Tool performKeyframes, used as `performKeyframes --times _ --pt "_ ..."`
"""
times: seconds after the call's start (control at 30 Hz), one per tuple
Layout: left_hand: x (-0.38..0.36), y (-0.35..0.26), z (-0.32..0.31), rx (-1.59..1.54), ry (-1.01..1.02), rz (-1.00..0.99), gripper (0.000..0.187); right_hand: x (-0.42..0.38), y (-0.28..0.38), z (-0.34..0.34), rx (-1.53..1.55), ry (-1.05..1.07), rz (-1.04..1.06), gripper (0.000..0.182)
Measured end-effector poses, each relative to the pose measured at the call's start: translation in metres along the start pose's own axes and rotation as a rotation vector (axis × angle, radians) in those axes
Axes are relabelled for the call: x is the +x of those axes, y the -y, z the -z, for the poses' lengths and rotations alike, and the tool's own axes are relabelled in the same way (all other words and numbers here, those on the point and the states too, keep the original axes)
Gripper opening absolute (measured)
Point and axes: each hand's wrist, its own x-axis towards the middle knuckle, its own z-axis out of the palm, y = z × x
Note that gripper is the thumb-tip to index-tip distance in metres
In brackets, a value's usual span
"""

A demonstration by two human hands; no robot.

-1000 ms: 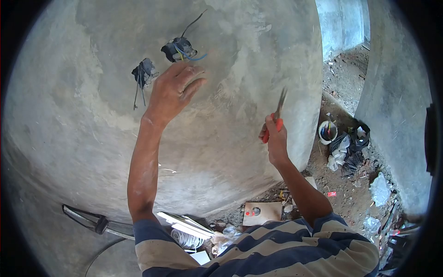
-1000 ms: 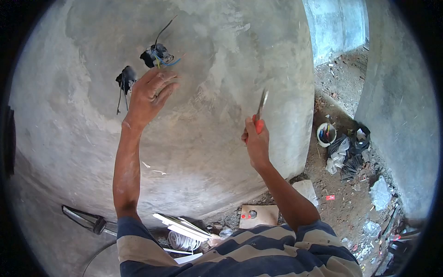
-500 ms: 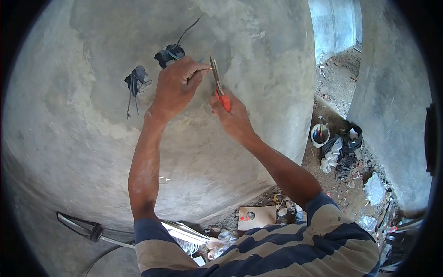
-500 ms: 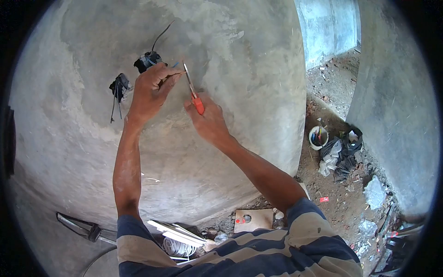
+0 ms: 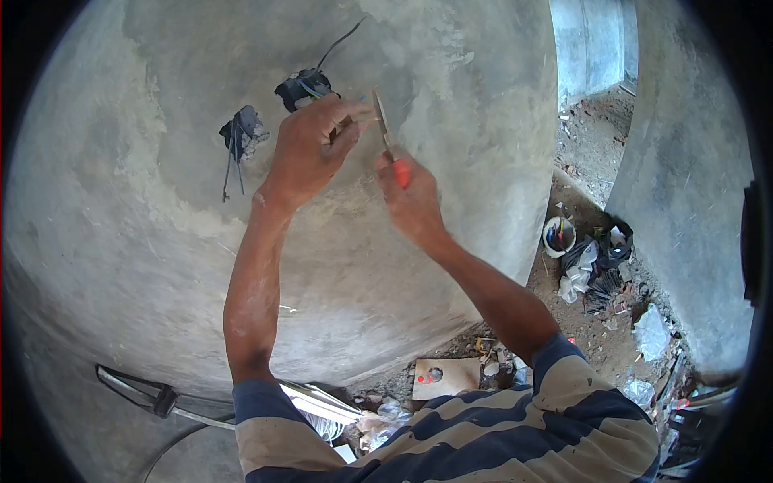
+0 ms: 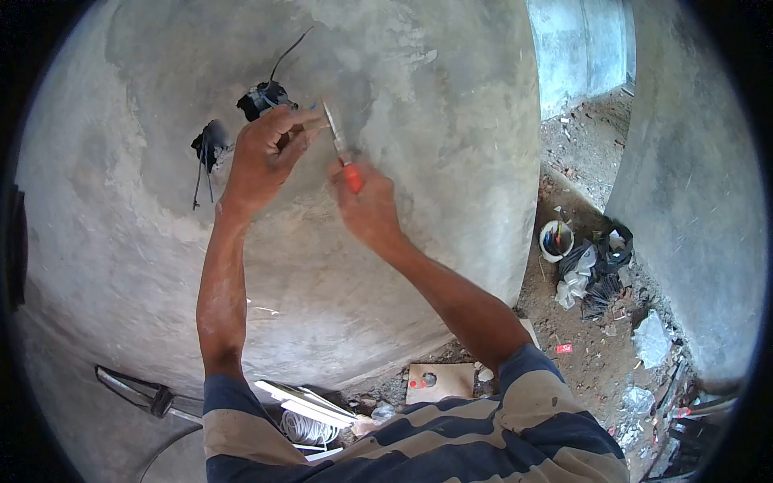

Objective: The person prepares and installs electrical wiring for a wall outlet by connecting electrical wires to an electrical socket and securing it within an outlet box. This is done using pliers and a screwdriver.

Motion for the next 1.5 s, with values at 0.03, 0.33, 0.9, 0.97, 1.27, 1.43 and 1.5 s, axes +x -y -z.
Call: performKeyframes --times 0.03,0.33,0.9,0.97,1.27,1.43,1.5 --pt "0.0 -0.001 0.0 -0.059 0.008 0.055 0.021 0.001 -0.005 -0.002 0.132 -0.056 0.004 0.037" --pt "-0.005 0.006 0.01 -0.172 0.017 0.228 0.023 0.009 -0.015 0.014 0.216 0.087 -0.101 0.035" --pt "-0.003 0.008 0.019 -0.095 0.072 0.344 0.019 0.032 0.003 0.03 0.026 0.342 -0.112 0.051" --pt "-0.003 0.008 0.019 -0.099 0.064 0.342 0.019 0.032 0.004 0.03 0.012 0.332 -0.105 0.05" --pt "-0.002 0.008 0.017 -0.106 0.062 0.341 0.018 0.033 0.005 0.033 -0.013 0.32 -0.095 0.047" --pt "-0.002 0.007 0.017 -0.108 0.069 0.361 0.018 0.034 0.001 0.033 -0.089 0.311 -0.07 0.047" --pt "-0.002 0.007 0.017 -0.103 0.071 0.356 0.018 0.033 0.005 0.033 -0.093 0.302 -0.081 0.047"
